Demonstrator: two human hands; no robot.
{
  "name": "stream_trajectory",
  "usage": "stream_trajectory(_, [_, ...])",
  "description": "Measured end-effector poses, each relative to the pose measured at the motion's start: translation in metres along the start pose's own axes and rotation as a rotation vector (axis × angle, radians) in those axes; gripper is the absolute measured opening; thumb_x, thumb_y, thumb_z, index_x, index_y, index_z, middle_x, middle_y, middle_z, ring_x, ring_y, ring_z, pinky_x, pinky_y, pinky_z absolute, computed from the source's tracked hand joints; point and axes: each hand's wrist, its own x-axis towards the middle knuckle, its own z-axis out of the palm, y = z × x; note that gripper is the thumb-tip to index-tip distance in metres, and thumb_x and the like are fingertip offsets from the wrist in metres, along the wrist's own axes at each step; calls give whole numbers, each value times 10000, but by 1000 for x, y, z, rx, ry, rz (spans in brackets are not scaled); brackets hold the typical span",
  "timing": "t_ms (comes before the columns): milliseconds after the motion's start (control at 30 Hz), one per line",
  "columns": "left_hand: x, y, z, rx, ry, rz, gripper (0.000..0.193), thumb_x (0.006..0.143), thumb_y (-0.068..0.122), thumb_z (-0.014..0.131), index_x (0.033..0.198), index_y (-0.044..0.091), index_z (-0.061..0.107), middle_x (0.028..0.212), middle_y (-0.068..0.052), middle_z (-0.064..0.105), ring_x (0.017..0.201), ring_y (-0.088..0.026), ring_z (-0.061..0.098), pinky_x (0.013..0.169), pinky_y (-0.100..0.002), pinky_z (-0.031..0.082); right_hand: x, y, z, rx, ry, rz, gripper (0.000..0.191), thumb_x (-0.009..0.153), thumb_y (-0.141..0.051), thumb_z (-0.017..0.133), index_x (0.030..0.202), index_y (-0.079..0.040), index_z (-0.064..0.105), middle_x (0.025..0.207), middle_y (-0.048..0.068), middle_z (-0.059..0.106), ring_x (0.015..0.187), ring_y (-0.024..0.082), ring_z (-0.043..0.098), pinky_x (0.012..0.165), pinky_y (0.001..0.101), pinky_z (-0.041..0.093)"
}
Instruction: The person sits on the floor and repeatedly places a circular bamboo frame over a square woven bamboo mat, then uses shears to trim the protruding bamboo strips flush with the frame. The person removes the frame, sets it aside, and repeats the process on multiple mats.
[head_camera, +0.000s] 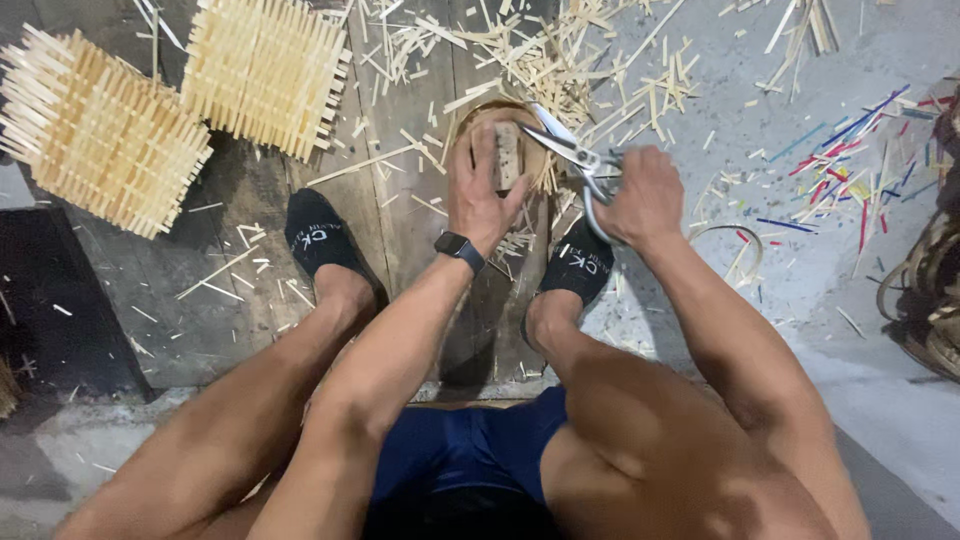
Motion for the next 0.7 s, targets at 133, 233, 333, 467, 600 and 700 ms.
stream_trajectory(133, [1, 1, 0, -2, -19, -19, 859, 782, 157, 825, 1511, 42, 386, 1473, -293, 453, 1349, -482, 477, 1147, -508, 421, 12, 17, 16, -103, -144, 12, 357, 880, -328, 754, 1015, -21, 632, 989, 180, 593, 927, 350, 614, 771, 494, 505])
stream_trajectory(233, [5, -2, -5, -124, -27, -96, 857, 794, 153, 817, 1510, 42, 361, 1450, -264, 503, 1343, -449, 514, 1154, -488, 436, 18, 25, 15, -62, -115, -59, 383, 890, -384, 779, 975, -37, 641, 959, 169, 609, 911, 356, 618, 703, 511, 502])
stream_trajectory(333, [11, -2, -8, -179, -97, -117, 845, 780, 127, 793, 1511, 64, 373, 1436, -236, 557, 1325, -422, 553, 1145, -473, 456, 23, 24, 16, -85, 1, -123, 477, 825, -447, 816, 932, -20, 635, 907, 180, 608, 851, 361, 619, 676, 499, 521])
stream_trajectory(467, [18, -6, -13, -126, -111, -13, 913, 734, 76, 810, 1520, 26, 349, 1427, -280, 503, 1313, -453, 508, 1133, -497, 418, 29, 28, 17, -142, -45, -123, 442, 803, -404, 800, 958, -22, 640, 900, 180, 603, 841, 352, 620, 662, 481, 522])
stream_trajectory(600, [18, -12, -16, -95, -133, 38, 876, 730, -29, 726, 1541, 79, 412, 1393, -235, 521, 1299, -422, 527, 1150, -458, 452, 30, 33, 19, -121, -149, -85, 273, 911, -300, 733, 963, -47, 646, 952, 137, 618, 971, 336, 621, 776, 493, 500])
stream_trajectory(700, [22, -15, -16, -151, -164, 89, 892, 736, -12, 764, 1548, 125, 422, 1403, -209, 527, 1301, -413, 525, 1139, -454, 451, 30, 33, 20, -59, -32, -157, 488, 737, -398, 798, 963, 7, 647, 889, 196, 584, 850, 371, 599, 734, 487, 514])
